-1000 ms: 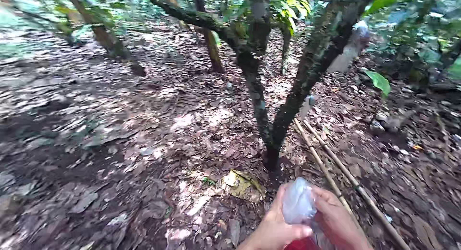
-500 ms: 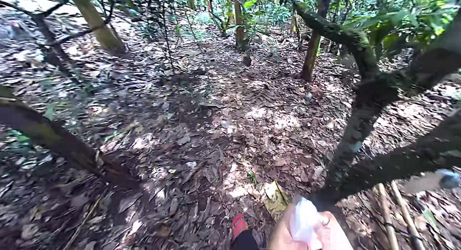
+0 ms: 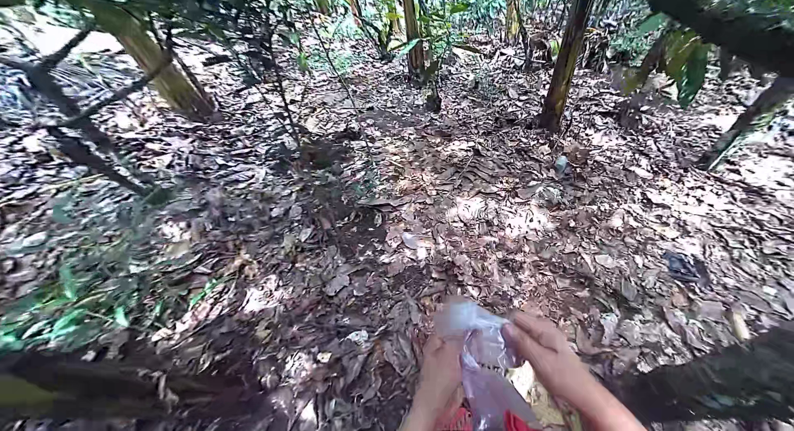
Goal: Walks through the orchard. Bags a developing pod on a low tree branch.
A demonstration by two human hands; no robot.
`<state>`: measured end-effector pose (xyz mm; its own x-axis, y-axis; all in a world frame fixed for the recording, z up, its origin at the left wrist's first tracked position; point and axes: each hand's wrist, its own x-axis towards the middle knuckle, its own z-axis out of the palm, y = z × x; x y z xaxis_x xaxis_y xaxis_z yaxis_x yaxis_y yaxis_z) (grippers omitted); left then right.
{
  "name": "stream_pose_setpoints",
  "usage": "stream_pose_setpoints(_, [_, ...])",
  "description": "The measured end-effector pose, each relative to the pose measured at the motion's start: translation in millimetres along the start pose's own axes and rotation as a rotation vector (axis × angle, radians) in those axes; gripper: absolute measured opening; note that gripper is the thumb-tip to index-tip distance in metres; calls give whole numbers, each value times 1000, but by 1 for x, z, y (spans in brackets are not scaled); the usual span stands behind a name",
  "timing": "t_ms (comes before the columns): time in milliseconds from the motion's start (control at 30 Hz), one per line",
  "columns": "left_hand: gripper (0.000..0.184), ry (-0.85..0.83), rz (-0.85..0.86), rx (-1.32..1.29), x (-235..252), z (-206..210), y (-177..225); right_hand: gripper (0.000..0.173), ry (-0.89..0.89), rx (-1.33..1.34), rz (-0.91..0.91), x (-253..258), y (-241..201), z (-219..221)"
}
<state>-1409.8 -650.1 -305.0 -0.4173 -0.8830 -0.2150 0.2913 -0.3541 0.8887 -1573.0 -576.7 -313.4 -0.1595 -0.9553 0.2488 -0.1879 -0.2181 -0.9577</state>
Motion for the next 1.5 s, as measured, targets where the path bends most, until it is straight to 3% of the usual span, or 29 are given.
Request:
stream_pose_setpoints(133, [38,-116,-192,-120,56,4,27,20,202,363,95,63,-1,-18])
stream_pose_setpoints(233, [49,-223,-235,-253,105,4,21,26,305,565,254,107,11,-26])
stream_pose_setpoints(300, [44,-214,-170,-211,139,7,21,26,309,541,298,137,26,-36])
stream_pose_setpoints(400, [29,-151,-50,5,193,17,31,17,142,279,245,185,48,-69])
stream_pose_setpoints(533, [20,-230,92,123,278,43,42,15,-43,164,159,259,69,-121])
stream_pose_setpoints(700, [19,-187,317,246,383,91,54,15,61,204,129,347,69,-187])
stream_pose_setpoints(900, [19,63,-20,-79,458,147,76,31,73,371,46,413,71,-201])
stream_pose_setpoints(967, [30,-48,-87,-196,476,158,82,32,161,442,88,429,77,-207])
stream_pose_setpoints(1067, [77,-420,-94,-198,516,169,87,30,350,511,120,457,83,-228])
stream_pose_setpoints(1100, [85,-512,-73,-138,530,175,90,28,376,524,92,466,86,-239])
stream_pose_setpoints(1200, [50,-591,13,91,569,206,107,15,418,467,8,495,95,-267])
stream_pose_setpoints(1300, [27,-583,-9,80,623,231,115,10,503,415,-39,533,95,-282])
stream_pose_setpoints(1500, [17,-701,-173,-265,752,232,163,11,745,464,-50,618,80,-313])
